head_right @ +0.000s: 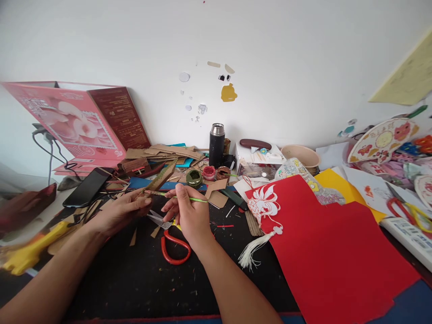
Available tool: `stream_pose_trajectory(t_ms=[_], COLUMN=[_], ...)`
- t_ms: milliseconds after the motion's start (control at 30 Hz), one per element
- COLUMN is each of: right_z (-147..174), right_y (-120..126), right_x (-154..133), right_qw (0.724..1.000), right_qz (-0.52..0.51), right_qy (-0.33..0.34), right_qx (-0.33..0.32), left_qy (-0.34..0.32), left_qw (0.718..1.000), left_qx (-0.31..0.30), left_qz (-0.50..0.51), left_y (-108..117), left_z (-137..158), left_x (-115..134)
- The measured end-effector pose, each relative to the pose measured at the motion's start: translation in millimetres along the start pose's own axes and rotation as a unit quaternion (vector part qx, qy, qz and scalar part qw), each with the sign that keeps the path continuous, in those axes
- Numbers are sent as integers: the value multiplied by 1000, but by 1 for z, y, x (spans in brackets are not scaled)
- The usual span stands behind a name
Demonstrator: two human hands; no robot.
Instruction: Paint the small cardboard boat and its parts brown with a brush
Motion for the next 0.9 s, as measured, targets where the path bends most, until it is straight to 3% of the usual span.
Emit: stream_pose_trajectory(t_ms=[233,500,767,900], right_z=[1,0,-2,-4], right_y=[0,14,23,26], right_x=[-1,-7,-11,-10], right_qw=[1000,998,993,991], right_qz=[-3,-20,-2,8], right_qy=[7,27,49,56], right_qx=[4,61,106,120], left_qy=[-5,-8,-64,-95], left_qw=[1000,999,986,982], left_qx=[8,29,108,138], left_qz=[2,-22,-110,-84], left_y=[-1,4,9,15], left_z=[0,-2,0,1], left_x=[1,-2,12,17])
Point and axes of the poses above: each hand's wrist, its own z-axis away from the middle knuckle, its own y-axis out of the back of the hand, x = y × z, the point moved 7 cm from there along -z, towards the middle knuckle, and after that the axes turned 11 degrees about z, right-handed, at the moved point
